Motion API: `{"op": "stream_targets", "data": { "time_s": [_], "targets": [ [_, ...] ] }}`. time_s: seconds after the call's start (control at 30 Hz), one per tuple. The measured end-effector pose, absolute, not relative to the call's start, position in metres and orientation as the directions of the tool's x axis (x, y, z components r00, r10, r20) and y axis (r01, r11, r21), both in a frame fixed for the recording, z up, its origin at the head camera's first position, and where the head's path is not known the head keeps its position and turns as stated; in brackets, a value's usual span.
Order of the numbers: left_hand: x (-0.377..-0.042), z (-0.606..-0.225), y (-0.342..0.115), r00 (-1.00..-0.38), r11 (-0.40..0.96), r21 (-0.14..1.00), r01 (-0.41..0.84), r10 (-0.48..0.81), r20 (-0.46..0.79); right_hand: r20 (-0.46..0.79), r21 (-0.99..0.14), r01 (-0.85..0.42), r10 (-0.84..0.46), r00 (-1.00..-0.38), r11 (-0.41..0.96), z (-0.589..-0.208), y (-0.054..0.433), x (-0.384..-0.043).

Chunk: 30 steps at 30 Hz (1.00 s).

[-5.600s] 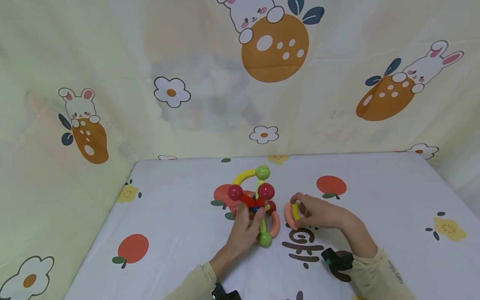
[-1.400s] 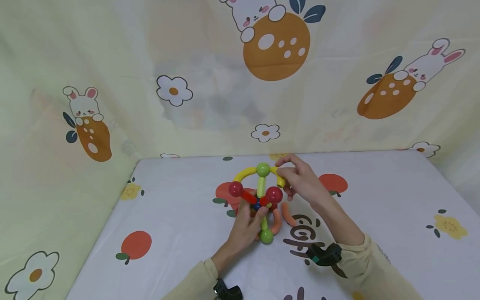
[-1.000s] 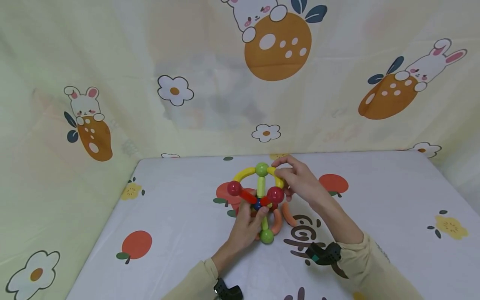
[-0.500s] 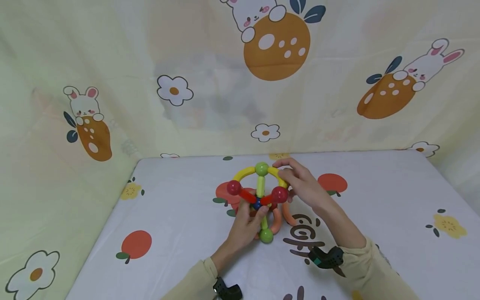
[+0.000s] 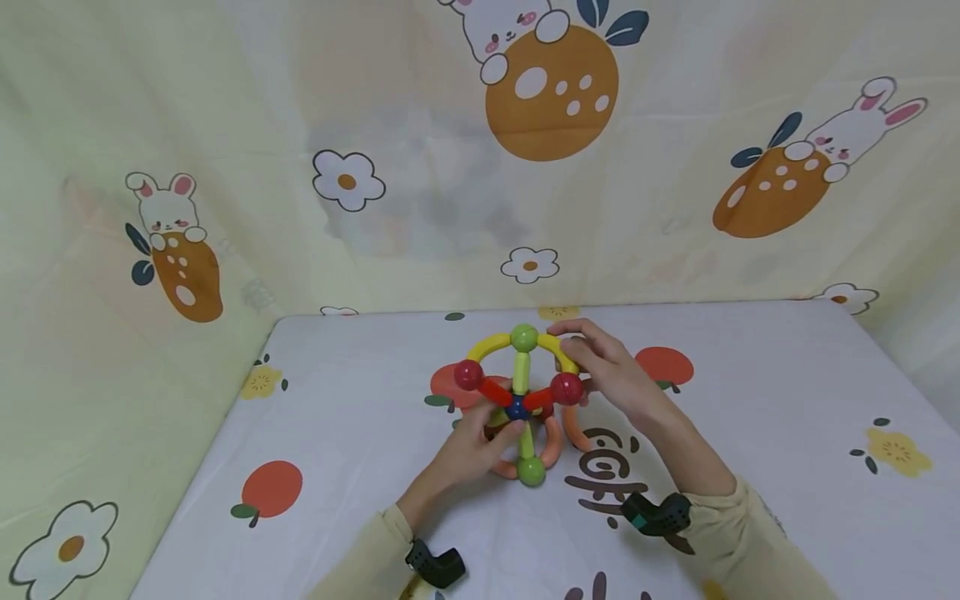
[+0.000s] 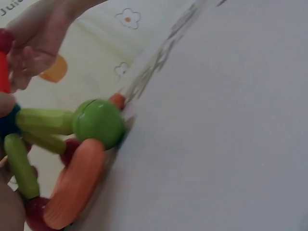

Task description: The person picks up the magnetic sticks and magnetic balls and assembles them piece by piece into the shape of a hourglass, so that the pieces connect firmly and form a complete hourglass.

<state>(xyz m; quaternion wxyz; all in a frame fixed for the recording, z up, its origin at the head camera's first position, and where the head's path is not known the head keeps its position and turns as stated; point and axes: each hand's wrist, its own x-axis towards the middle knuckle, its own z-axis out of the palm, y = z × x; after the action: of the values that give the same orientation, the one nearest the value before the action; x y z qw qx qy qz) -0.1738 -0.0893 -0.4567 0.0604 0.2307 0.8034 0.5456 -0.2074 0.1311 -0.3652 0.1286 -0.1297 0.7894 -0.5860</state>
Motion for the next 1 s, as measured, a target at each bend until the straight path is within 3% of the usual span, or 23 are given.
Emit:
{"op": "stream_targets", "data": {
  "time_s": [0.63, 1.0],
  "targets": [
    [-0.163, -0.431, -0.093, -0.932, 0.297, 0.924, 0.24, 0.336, 0.134, -0.088, -0.96, -0.023, -0.379, -0.921, 0.281, -0.374, 0.136, -0.222],
    [-0.172, -0.46, -0.092, -0.938, 0.285, 0.913, 0.292, 0.272, 0.215, -0.173, -0.929, 0.035, -0.349, -0.921, 0.369, -0.393, 0.152, -0.227]
  ]
}}
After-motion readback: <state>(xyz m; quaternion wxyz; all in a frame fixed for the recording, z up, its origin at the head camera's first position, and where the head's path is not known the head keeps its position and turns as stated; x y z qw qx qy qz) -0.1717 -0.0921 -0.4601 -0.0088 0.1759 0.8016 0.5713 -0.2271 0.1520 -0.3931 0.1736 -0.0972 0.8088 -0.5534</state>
